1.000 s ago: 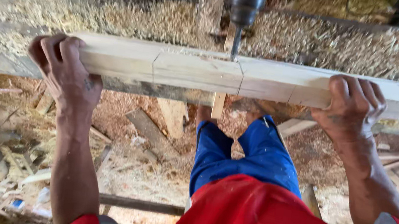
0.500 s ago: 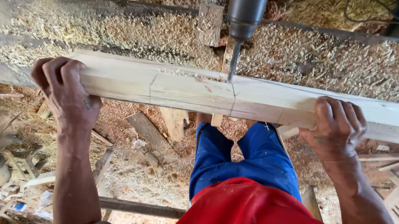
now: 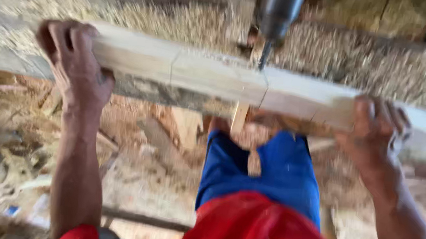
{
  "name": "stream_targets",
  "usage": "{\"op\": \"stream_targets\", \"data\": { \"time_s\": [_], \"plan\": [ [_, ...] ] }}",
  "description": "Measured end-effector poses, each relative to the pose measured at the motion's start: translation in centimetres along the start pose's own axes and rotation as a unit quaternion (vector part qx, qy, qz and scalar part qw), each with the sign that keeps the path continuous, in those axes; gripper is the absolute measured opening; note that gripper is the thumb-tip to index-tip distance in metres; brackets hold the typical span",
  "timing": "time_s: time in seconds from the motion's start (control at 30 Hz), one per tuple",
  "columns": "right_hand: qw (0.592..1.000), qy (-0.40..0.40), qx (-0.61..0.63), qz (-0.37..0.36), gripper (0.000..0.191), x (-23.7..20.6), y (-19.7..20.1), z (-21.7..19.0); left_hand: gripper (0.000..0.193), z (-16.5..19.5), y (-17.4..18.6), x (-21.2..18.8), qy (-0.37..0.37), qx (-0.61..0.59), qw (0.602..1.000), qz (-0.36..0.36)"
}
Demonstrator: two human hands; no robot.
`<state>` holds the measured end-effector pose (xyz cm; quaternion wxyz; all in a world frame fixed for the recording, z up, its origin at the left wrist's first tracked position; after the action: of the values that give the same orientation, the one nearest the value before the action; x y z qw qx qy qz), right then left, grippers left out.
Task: The person carries a marked wooden plank to a drill press and drills a series of holes along the pencil marks, repositioning the plank under the bit between holes. They then set the plank down, pick up another piece of wood, and resume drilling holes along its marks.
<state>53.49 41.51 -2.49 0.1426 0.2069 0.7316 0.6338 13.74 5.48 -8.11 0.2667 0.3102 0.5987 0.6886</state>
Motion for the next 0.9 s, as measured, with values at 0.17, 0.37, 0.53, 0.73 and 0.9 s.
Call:
{"op": "stream_targets", "data": {
  "time_s": [0.17, 0.37, 0.53, 0.73, 0.9],
  "plan": [
    [0.992, 0.052, 0.1, -0.06, 0.052, 0.3, -0.3, 1.9, 0.094, -0.3, -0.3, 0.2, 0.058, 0.005, 0.998, -0.039],
    [0.981, 0.129, 0.143, -0.015, 0.061, 0.4, -1.0, 2.4, 0.09, -0.8, -0.8, -1.5, 0.08, 0.02, 0.997, -0.009],
    [0.986, 0.1, 0.119, -0.063, 0.058, -0.5, -1.0, 2.7, 0.081, -0.5, -1.1, -2.8, 0.038, 0.088, 0.995, 0.023],
    [0.983, 0.105, 0.134, -0.071, 0.059, -0.5, -1.0, 3.2, 0.081, 0.0, -1.0, -2.9, 0.075, 0.067, 0.995, 0.018],
    [0.983, 0.111, 0.129, -0.062, 0.058, -1.3, -1.4, 4.1, 0.086, 1.0, -1.0, -2.7, 0.082, 0.079, 0.993, 0.02]
  ]
}}
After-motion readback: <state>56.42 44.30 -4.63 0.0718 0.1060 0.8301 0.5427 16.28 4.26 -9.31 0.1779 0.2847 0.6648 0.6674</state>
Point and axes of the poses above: each hand's wrist, its own x-axis towards the middle knuckle, its own y-axis out of the back of the hand, z = x × y, the point moved 4 cm from there along x, towards the middle knuckle, and after that the axes turned 14 degrees about z, right-handed, at the moved point
